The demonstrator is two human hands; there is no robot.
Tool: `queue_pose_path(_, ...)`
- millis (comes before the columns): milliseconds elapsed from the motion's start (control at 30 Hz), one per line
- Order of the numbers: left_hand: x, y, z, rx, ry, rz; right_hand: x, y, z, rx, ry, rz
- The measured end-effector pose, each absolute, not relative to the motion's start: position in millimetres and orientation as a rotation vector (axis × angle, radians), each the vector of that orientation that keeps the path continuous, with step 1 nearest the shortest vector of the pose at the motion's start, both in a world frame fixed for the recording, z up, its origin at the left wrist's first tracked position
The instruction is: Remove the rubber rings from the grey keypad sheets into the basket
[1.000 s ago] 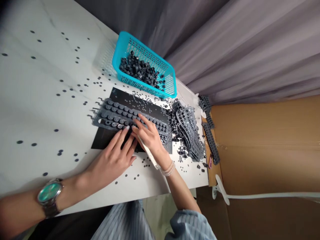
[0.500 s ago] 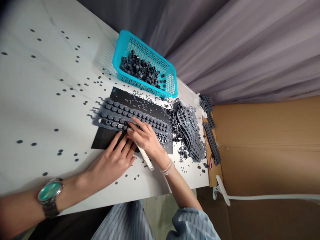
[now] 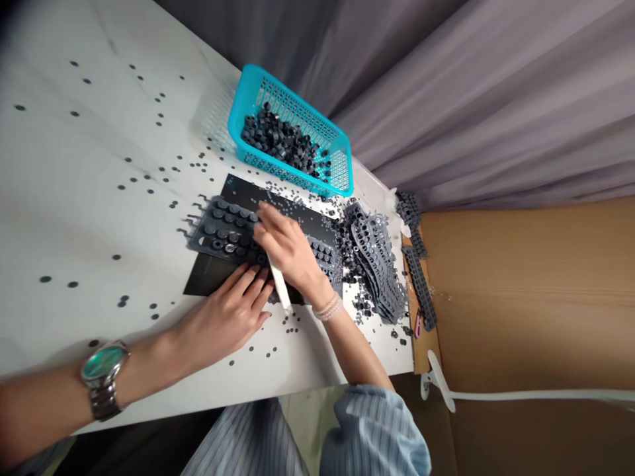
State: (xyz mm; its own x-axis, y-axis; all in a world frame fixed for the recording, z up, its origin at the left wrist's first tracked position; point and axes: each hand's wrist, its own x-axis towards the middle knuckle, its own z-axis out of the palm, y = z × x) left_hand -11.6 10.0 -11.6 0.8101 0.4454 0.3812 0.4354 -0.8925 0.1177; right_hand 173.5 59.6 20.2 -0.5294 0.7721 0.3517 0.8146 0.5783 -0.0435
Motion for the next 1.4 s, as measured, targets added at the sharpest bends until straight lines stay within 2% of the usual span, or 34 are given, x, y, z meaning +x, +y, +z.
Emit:
queue_pose_path(167, -10.8, 14.8, -15.9, 2.913, 0.737, 0.607, 181.6, 80.6, 27.5, -1.414, -2.235, -0.193)
queue_pose_path(300, -11.8, 26.7, -14.0, 2.935, 0.72, 0.595, 184.2, 60.9, 21.9, -1.447, -2.157, -0.155)
queue_pose_path(467, -14.8, 24.9, -4.5, 3.056, 0.804, 0.655, 176.9, 23.1, 14.8, -1.442, -2.228, -0.094)
queue_pose_path(700, -13.4, 4.9, -6.2, 3.09, 1.065, 0.479, 165.6, 7.7, 13.5, -1.444, -2.396, -0.031)
queue_pose_path(1400, -13.9, -1.7, -10.0, 3.065, 0.978, 0.526, 186.7, 31.8, 19.5, -1.146, -2.639, -0.035)
